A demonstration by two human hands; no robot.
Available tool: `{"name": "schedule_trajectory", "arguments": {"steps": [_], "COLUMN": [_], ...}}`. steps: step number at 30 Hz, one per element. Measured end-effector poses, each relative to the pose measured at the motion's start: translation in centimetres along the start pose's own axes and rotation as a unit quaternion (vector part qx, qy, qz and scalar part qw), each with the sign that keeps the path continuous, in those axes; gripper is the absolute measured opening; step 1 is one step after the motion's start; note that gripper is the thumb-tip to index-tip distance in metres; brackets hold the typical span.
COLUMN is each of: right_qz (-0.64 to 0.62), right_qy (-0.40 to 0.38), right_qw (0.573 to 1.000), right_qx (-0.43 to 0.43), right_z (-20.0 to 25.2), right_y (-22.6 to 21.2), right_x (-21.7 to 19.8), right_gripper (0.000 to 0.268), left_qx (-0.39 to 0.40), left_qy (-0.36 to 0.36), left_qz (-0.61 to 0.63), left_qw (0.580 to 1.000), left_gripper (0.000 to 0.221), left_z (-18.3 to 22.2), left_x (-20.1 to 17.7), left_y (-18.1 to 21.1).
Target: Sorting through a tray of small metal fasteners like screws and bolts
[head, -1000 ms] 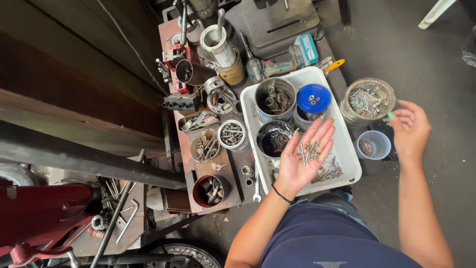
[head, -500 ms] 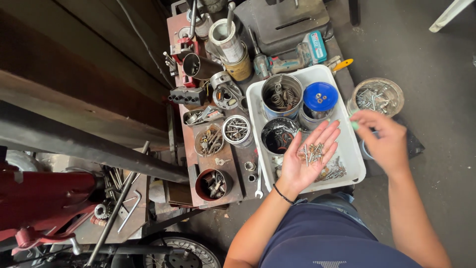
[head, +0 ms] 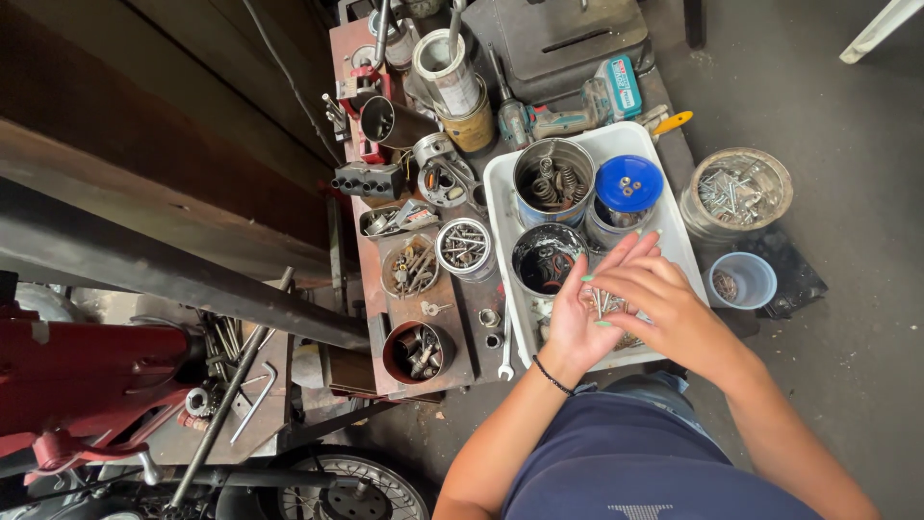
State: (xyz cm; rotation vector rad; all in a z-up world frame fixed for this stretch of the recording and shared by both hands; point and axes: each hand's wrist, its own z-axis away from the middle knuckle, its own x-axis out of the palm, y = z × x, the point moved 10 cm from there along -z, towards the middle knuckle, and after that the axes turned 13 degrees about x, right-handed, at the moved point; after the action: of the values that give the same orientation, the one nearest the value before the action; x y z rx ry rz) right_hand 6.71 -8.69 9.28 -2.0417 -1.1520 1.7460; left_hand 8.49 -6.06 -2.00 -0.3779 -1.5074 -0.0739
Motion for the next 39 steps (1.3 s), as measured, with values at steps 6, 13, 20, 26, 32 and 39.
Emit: {"name": "schedule_trajectory", "arguments": {"steps": [6, 13, 20, 26, 32, 39], "right_qz": [-0.102, -0.13, 0.067, 0.03, -0.088, -0.058], "right_qy": [0.035, 0.132, 0.285, 0.24, 0.041, -0.016], "right_qw": [0.993, 0.97, 0.946, 0.958, 0.991, 0.998], "right_qx": [0.039, 0.159, 0.138, 0.155, 0.095, -0.009], "right_z": [0.2, 0.3, 0.2, -0.7, -1.2, -1.1], "right_y": [0.4, 8.9, 21.4, 17.6, 5.8, 0.5], "right_x": [-1.9, -7.5, -10.5, -9.4, -3.9, -0.3], "right_gripper": [0.03, 0.021, 0.038, 0.043, 0.027, 0.033], "left_qx": [0.011, -0.062, -0.08, -0.071, -0.066, -0.01], "left_qy": [0.008, 0.012, 0.01, 0.001, 0.001, -0.035], "left_qz": [0.011, 0.116, 0.139, 0.127, 0.075, 0.023], "left_qw": [1.0, 0.991, 0.987, 0.989, 0.995, 0.999], "left_gripper": [0.055, 0.054, 0.054, 0.056, 0.058, 0.059], "left_z": [-0.4, 0.4, 0.6, 0.3, -0.2, -1.0], "left_x": [-0.4, 2.8, 3.1, 3.1, 2.5, -0.4], "left_y": [0.3, -0.5, -1.1, -0.9, -1.1, -0.4]}}
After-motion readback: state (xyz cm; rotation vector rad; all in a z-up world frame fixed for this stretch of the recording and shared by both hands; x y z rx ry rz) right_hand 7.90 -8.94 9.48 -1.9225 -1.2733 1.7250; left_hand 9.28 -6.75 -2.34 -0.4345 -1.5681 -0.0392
